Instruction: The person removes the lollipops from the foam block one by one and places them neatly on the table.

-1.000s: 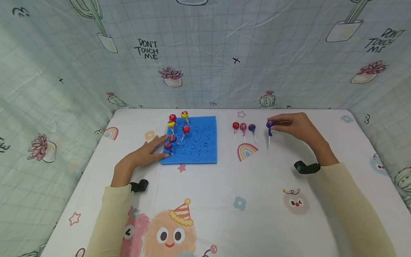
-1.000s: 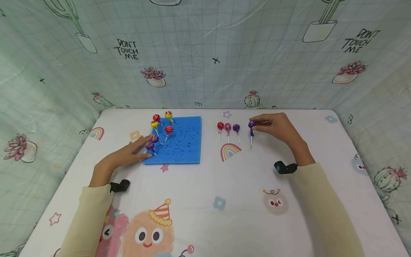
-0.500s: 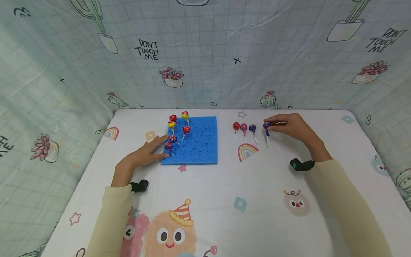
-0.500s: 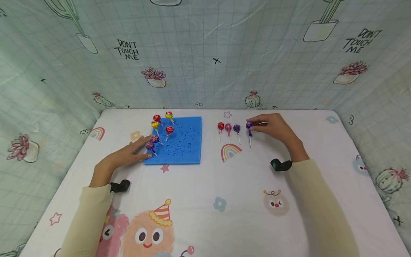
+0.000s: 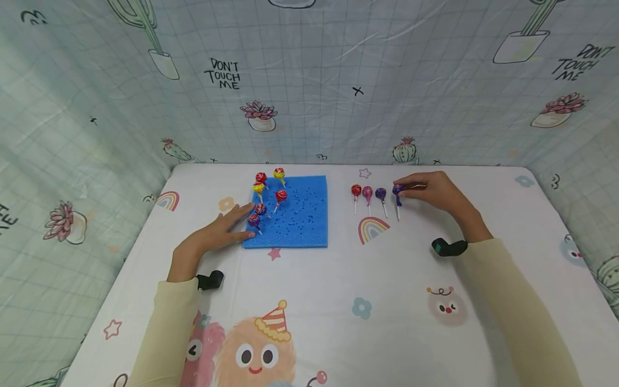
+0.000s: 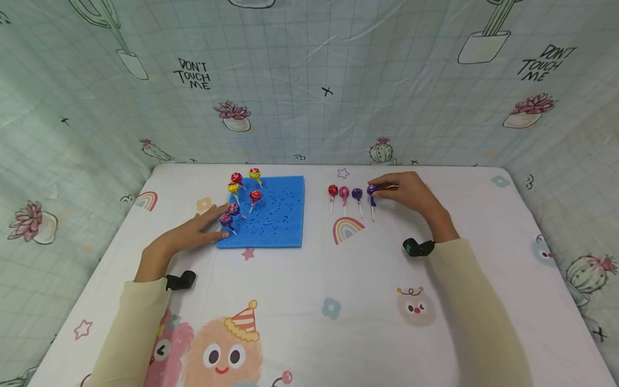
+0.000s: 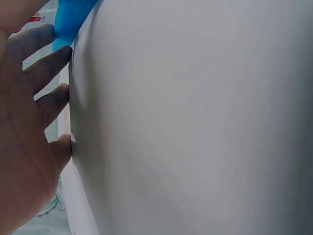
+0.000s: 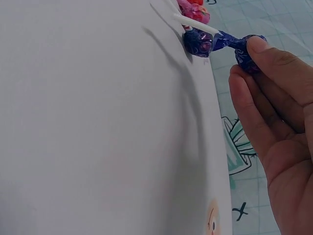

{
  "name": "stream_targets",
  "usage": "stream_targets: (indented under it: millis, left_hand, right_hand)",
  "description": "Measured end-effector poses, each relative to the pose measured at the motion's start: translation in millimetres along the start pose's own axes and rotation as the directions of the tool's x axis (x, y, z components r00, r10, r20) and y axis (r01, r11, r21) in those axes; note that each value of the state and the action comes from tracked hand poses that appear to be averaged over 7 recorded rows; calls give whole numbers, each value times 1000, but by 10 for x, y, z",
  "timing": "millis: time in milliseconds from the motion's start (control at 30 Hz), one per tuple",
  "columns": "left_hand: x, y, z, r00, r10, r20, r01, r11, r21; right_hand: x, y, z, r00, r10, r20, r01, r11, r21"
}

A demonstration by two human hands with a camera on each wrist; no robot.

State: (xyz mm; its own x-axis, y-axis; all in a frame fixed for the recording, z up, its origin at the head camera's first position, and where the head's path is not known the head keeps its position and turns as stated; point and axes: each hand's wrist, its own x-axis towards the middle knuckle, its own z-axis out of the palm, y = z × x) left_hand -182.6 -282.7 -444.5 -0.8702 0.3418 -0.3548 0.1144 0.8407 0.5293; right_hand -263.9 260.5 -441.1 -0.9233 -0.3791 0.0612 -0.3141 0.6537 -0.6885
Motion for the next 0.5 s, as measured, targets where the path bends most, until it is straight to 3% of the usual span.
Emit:
stream_targets:
  millis: [500]
  left_hand:
    - [7, -38, 41, 1000, 17, -12, -17, 1000, -6]
  right_hand:
    - [18, 43, 69, 999, 19, 45, -18, 999, -26]
